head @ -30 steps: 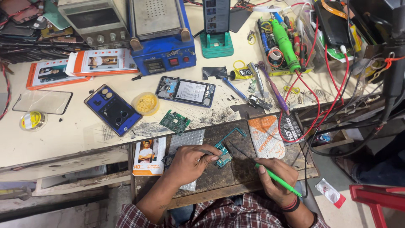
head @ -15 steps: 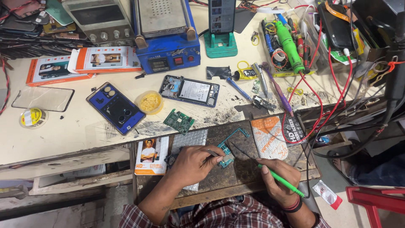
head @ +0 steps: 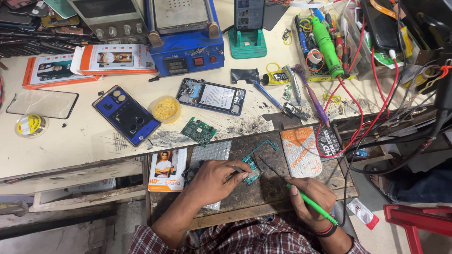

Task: The person uses a soldering iron and tweezers to apply solder to a small green circuit board held on a workbench. The hands repeatedly heat and place solder on specific points while stabilizing the board with the tweezers.

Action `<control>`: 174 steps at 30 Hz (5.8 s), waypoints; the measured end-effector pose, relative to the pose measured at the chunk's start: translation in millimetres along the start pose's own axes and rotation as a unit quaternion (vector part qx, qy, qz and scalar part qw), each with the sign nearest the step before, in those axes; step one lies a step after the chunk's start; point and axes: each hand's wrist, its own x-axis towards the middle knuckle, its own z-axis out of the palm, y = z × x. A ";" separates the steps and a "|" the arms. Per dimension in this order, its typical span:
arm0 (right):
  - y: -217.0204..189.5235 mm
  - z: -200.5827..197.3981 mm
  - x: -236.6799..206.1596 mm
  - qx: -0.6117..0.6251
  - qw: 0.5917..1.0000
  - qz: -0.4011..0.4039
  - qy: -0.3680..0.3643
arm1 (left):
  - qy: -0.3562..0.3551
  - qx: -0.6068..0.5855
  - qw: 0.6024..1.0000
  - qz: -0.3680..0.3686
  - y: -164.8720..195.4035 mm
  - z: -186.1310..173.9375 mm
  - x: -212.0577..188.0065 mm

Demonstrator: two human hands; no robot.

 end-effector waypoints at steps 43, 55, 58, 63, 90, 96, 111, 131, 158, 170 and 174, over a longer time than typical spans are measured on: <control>38.8 20.5 -6.0 0.021 0.998 0.020 -0.059 | 0.027 0.004 1.000 0.013 -36.3 27.5 17.2; 43.3 23.9 -9.1 0.018 0.998 -0.004 -0.057 | 0.024 0.003 1.000 0.005 -33.9 25.8 17.4; 43.8 22.7 -9.3 0.026 0.998 -0.017 -0.057 | 0.024 0.010 1.000 0.009 -33.5 26.9 17.3; 42.9 21.2 -9.3 0.006 0.998 0.000 -0.058 | 0.023 0.016 1.000 0.011 -32.5 27.2 17.5; 38.0 17.8 -4.1 0.017 0.997 -0.038 -0.064 | 0.010 0.007 1.000 -0.005 -23.0 21.5 18.7; 36.9 17.3 -6.1 -0.002 0.998 -0.021 -0.056 | 0.019 0.005 1.000 0.008 -23.2 23.2 17.4; 37.1 15.8 -6.7 0.004 0.998 -0.025 -0.056 | 0.020 0.010 1.000 0.007 -22.5 23.4 17.6; 29.6 10.3 1.5 -0.010 0.999 -0.024 -0.048 | 0.007 -0.003 1.000 -0.017 -16.0 16.6 20.3; 2.3 -14.9 -24.7 0.055 0.995 -0.075 -0.034 | -0.012 0.022 0.993 -0.117 27.2 18.9 -7.1; 13.9 -39.6 -27.3 0.080 0.991 -0.090 -0.053 | -0.060 0.057 0.970 -0.227 33.2 36.5 6.8; -1.4 -41.8 -40.1 0.069 0.994 -0.067 -0.046 | -0.034 0.033 0.982 -0.184 45.6 33.5 -10.1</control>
